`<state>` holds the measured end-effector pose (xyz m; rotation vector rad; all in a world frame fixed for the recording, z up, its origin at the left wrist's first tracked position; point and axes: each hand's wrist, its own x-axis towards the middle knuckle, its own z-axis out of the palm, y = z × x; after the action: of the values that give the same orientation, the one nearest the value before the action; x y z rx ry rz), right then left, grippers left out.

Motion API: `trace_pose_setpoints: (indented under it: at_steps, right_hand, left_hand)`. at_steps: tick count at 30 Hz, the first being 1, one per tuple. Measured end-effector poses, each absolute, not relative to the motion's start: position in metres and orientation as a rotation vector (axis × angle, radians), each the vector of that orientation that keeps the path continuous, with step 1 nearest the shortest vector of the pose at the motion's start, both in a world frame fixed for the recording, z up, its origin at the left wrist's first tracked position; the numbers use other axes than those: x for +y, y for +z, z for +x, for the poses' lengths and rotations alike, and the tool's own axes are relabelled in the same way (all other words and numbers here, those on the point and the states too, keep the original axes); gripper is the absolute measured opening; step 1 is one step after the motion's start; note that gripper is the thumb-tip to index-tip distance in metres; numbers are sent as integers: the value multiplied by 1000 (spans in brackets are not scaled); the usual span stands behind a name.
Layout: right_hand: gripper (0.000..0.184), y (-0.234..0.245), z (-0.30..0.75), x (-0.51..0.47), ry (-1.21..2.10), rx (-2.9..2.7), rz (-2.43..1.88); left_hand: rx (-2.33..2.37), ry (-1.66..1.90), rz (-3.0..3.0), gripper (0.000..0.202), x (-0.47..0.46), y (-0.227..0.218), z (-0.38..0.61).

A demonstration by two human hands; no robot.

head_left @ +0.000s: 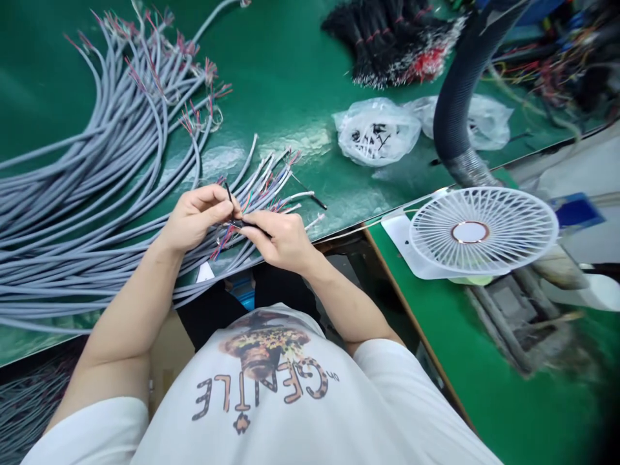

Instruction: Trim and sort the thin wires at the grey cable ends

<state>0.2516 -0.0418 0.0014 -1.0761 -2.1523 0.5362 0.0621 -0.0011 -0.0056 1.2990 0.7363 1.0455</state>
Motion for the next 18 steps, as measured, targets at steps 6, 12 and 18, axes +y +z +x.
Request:
trace_pose_setpoints:
  at_steps: [6,12,18]
  right_hand:
    - [27,3,251,-42,508,-2173,-1087]
    - [25,1,253,-41,524,-2179,-1090]
    - [25,1,251,-40,526,-2166,-1100]
  left_hand:
    - [698,1021,1292,17,-2,-5,61]
    - [716,1013,1292,17,-3,-6,61]
    - [726,1014,1265,19,-4,-4,61]
